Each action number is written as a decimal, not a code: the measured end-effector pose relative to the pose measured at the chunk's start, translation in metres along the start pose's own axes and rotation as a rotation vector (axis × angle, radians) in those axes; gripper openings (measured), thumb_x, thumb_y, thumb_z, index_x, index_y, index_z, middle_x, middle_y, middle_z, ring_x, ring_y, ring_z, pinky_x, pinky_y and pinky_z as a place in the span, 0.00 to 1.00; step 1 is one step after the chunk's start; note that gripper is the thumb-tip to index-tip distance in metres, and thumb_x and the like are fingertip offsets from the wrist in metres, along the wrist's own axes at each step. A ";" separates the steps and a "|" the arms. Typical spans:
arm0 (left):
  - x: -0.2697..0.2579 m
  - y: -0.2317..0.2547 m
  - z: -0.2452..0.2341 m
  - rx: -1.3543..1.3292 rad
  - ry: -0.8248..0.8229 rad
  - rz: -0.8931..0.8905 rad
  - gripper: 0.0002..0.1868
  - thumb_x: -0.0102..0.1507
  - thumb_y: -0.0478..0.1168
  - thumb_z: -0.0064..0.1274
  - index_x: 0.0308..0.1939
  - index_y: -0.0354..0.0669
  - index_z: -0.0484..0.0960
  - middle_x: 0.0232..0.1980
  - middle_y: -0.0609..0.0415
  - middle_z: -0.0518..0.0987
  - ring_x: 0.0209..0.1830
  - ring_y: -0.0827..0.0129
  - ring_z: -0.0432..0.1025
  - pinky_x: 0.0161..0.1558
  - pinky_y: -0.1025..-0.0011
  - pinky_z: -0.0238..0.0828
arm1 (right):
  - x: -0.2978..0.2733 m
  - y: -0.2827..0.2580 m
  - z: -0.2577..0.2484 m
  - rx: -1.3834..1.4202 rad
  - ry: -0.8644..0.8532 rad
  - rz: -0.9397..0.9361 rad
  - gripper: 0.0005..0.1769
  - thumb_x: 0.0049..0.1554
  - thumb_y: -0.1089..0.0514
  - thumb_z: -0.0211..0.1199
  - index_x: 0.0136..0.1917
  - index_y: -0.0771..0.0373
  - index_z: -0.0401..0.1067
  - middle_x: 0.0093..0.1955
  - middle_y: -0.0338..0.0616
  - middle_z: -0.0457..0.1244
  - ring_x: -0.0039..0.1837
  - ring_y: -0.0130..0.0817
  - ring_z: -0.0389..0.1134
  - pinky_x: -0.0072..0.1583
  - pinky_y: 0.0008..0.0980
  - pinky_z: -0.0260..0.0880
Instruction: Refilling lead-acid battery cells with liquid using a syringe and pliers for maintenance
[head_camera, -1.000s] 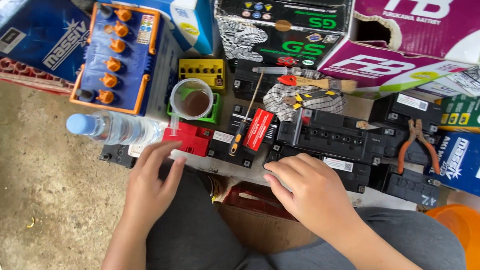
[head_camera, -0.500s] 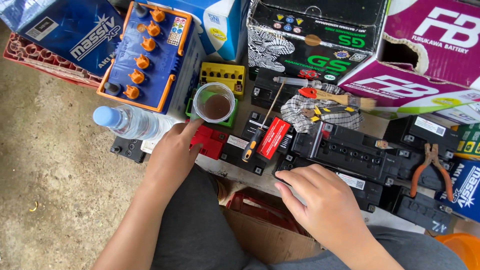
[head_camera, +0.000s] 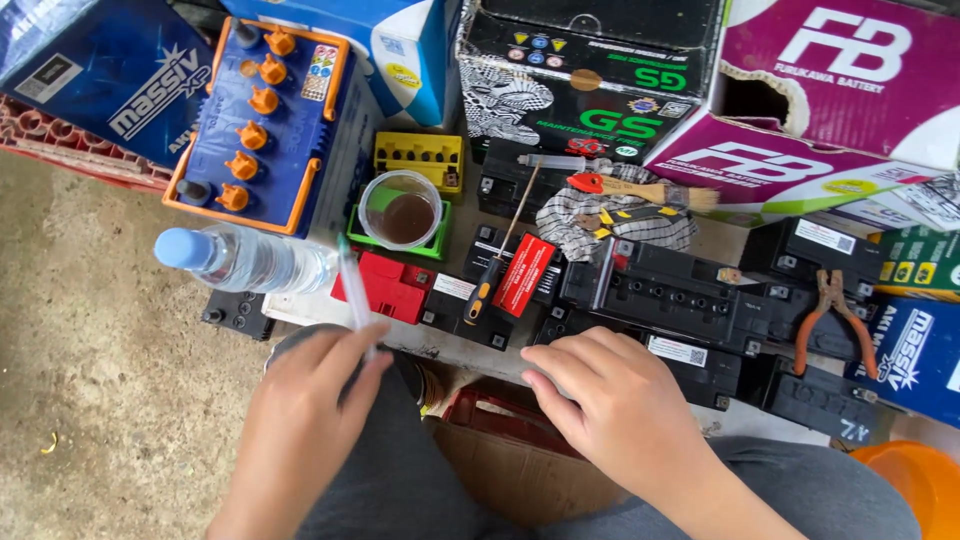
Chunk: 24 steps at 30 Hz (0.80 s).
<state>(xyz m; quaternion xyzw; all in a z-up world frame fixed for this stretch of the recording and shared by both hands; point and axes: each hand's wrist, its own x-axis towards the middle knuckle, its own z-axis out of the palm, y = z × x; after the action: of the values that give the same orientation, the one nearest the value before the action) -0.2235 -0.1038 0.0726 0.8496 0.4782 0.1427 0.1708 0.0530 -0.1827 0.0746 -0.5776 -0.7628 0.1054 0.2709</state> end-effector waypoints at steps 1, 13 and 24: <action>-0.008 0.008 -0.005 0.010 0.016 0.054 0.17 0.65 0.43 0.56 0.57 0.49 0.82 0.42 0.53 0.83 0.35 0.57 0.76 0.37 0.58 0.71 | 0.000 -0.001 -0.001 0.019 0.023 -0.036 0.07 0.60 0.59 0.66 0.50 0.63 0.78 0.43 0.40 0.69 0.43 0.38 0.68 0.45 0.36 0.70; 0.020 0.111 -0.030 -0.589 -0.142 0.584 0.12 0.69 0.48 0.56 0.53 0.49 0.81 0.35 0.55 0.80 0.32 0.68 0.77 0.41 0.70 0.73 | -0.010 -0.004 -0.019 0.365 0.087 -0.206 0.19 0.66 0.54 0.56 0.67 0.63 0.67 0.66 0.51 0.65 0.64 0.49 0.71 0.64 0.46 0.72; 0.139 0.141 -0.007 -0.774 -0.242 0.536 0.28 0.67 0.51 0.57 0.69 0.51 0.72 0.52 0.56 0.72 0.53 0.70 0.70 0.62 0.70 0.72 | 0.000 0.025 -0.066 0.354 0.168 0.303 0.21 0.64 0.46 0.51 0.58 0.64 0.74 0.54 0.40 0.74 0.58 0.34 0.76 0.59 0.33 0.72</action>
<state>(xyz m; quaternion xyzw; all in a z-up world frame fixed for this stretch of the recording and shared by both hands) -0.0488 -0.0508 0.1497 0.8275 0.1310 0.2492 0.4858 0.1093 -0.1852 0.1174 -0.6357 -0.6119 0.2283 0.4115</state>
